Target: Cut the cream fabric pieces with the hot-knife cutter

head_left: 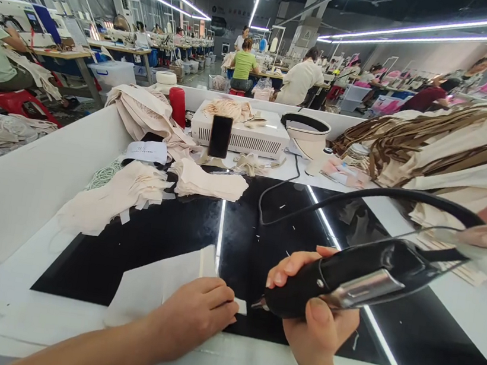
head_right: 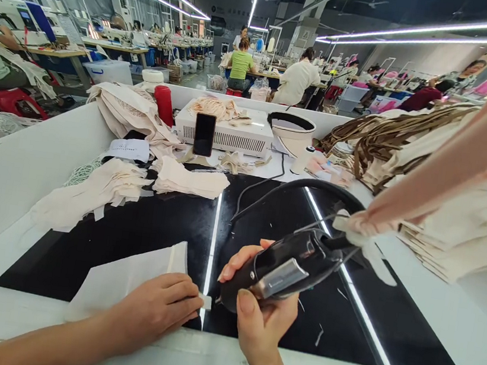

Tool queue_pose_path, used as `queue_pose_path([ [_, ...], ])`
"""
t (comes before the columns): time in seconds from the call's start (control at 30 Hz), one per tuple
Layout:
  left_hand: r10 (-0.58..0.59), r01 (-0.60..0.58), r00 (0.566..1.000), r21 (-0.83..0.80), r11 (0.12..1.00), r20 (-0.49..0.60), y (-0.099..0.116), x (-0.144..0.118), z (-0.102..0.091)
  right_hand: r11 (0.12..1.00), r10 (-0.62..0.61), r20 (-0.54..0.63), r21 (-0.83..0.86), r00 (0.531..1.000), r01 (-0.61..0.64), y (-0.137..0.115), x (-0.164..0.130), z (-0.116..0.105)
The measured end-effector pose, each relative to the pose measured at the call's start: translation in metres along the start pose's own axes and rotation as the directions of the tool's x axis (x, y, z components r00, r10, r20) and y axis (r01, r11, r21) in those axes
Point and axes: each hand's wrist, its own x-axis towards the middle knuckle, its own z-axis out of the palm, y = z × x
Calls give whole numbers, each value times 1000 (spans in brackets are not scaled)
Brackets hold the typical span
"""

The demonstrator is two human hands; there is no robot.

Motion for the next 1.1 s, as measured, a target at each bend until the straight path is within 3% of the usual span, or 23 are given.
queue_pose_path([
  [0.37,28,-33,999,124,992,44,0,-2,7,999,5,-30,46,1000,-3,-1,6,7],
  [0.67,56,-54,998,119,991,-17,2,0,5,1000,25,-49,12,999,-24,1,7,9],
  [1.1,39,-38,999,118,992,-4,4,1,-1,1000,26,-20,-15,999,-26,5,5,10],
])
